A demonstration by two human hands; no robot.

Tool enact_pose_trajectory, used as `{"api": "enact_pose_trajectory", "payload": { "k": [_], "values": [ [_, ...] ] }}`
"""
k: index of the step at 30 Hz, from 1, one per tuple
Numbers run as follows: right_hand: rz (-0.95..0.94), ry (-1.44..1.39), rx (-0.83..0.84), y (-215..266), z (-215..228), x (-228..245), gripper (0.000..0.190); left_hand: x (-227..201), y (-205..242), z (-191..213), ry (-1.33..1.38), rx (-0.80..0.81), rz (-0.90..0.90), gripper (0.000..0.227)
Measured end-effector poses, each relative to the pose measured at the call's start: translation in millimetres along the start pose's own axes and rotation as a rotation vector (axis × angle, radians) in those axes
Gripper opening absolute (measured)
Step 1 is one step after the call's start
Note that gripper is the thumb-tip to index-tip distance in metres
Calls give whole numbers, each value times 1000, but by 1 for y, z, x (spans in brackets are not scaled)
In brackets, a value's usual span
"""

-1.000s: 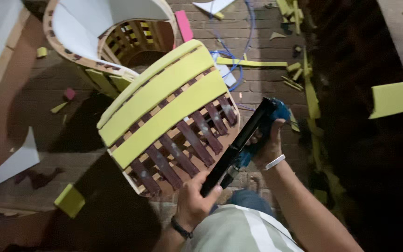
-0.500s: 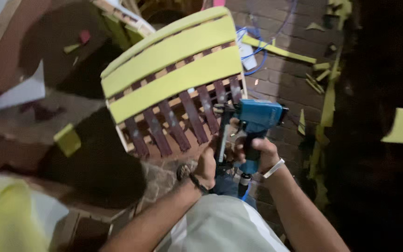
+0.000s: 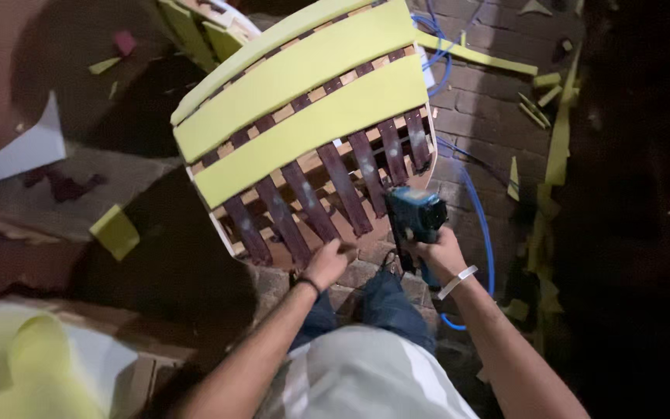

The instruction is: The person cuts yellow foam sheets to fit a wooden chair frame using a long knife, then secures the foam pieces with a pneumatic staple gun. The person repeatedly trims foam edges and staples them to the chair slats.

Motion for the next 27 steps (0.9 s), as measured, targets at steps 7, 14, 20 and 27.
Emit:
{"api": "enact_pose_trajectory", "payload": {
  "k": [7, 14, 20, 27],
  "values": [
    [-3, 12, -149, -50, 17, -66, 9, 61, 25, 10, 222, 232, 67, 34],
    [-32, 225, -158, -79, 6, -50, 11, 82, 21, 13, 294, 222, 69, 30],
    [-73, 355, -173, -72, -3, -36, 13, 70, 5, 31, 327, 111, -55, 24],
    [6, 488, -188, -74, -1, -26, 23, 62, 5, 40, 267, 149, 62, 25]
  ]
}}
Point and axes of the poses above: each hand's wrist, its own y-axis away from the middle knuckle, its own z-axis out of the back of the hand, x = y × z, the point moved 8 cm from there along -y, towards the middle knuckle, and after that the axes turned 5 degrees about -y, right-handed, at the moved point
